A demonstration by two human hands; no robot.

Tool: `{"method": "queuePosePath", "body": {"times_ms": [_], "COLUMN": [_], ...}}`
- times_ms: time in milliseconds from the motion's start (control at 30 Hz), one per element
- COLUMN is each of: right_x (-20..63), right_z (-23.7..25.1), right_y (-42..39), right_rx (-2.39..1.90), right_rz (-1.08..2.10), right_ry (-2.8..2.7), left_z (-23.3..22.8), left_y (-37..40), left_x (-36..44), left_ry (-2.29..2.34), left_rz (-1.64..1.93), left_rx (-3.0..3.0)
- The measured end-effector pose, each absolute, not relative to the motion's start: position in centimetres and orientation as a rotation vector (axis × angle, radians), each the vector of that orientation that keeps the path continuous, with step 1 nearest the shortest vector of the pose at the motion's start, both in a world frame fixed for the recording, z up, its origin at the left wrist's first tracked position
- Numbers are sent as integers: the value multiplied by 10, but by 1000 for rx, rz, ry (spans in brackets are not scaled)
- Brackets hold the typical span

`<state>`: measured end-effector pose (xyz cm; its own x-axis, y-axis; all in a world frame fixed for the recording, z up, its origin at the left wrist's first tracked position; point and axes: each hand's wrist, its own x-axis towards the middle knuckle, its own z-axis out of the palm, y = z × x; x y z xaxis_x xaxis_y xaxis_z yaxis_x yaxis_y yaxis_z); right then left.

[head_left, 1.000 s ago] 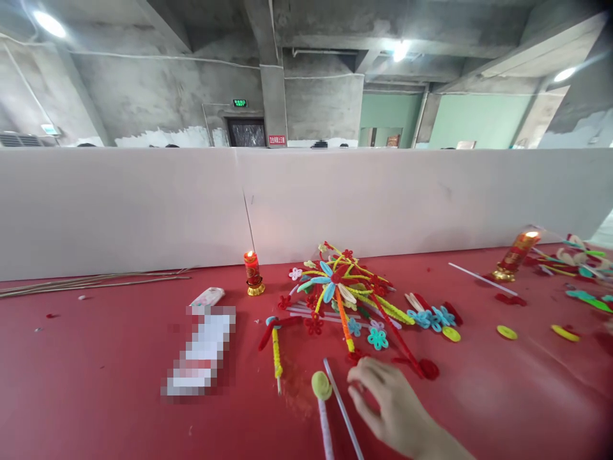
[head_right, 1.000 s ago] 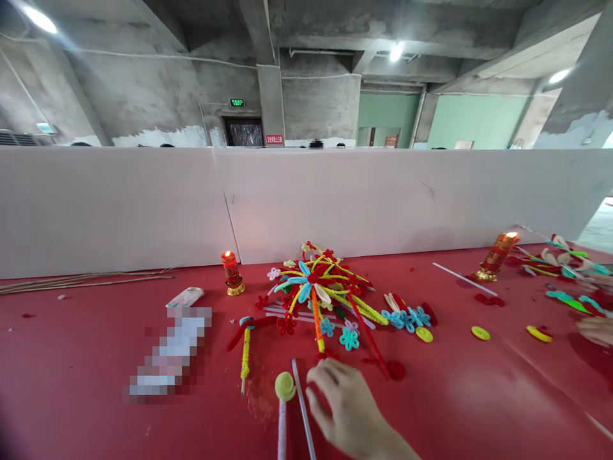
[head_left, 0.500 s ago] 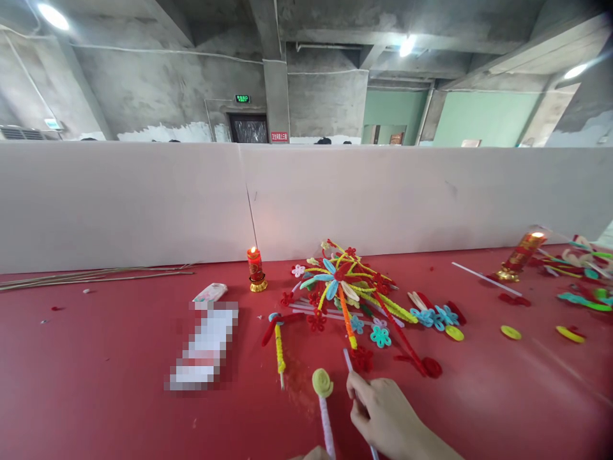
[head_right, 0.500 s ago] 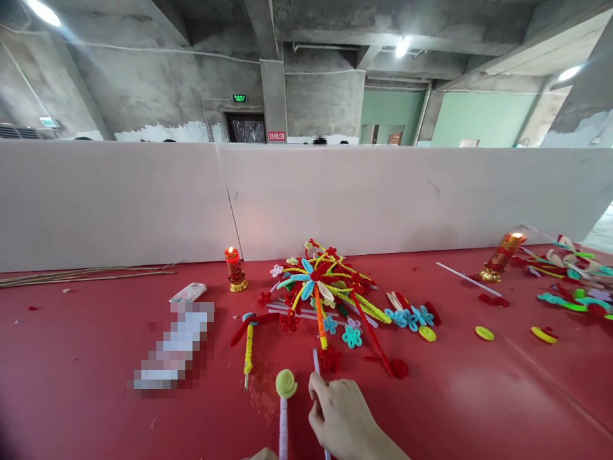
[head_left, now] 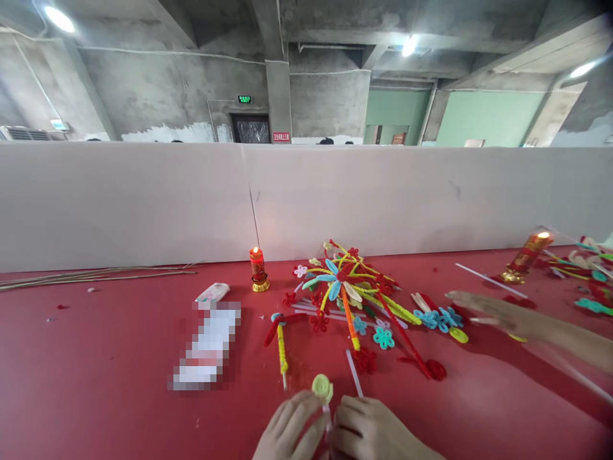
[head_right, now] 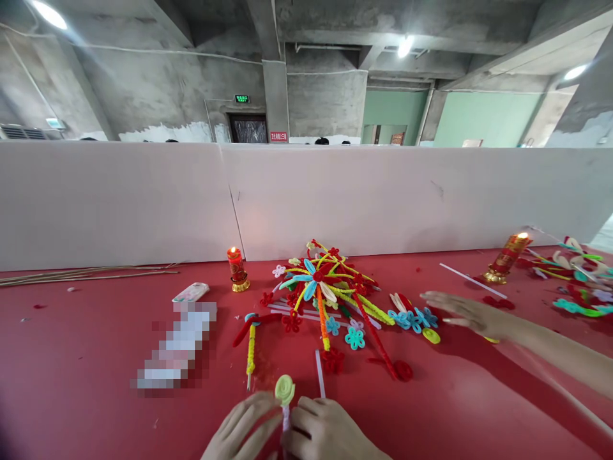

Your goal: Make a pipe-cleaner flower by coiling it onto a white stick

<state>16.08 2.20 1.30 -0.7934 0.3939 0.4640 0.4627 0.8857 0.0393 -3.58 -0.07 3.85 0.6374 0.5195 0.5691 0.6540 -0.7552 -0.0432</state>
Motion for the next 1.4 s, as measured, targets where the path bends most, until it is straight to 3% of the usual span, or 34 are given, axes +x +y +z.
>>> {"method": "queuePosePath", "body": {"times_ms": [333, 867, 1133, 1400], "right_x": [158, 157, 164, 170], "right_z": [13, 12, 28, 23], "right_y": [22, 20, 21, 28], "right_rx": [-593, -620, -841, -998], "right_rz": [-242, -295, 78, -18], "right_ry": [-2611, -2603, -2558, -2457], "left_z": [31, 32, 32, 34], "left_y": [14, 14, 14, 15], "left_x": [-37, -37, -37, -34], "left_ry": [-815, -887, -957, -850], "left_rz": [-446, -494, -627, -709], "left_rx": [-2321, -2345, -2512, -2668]}}
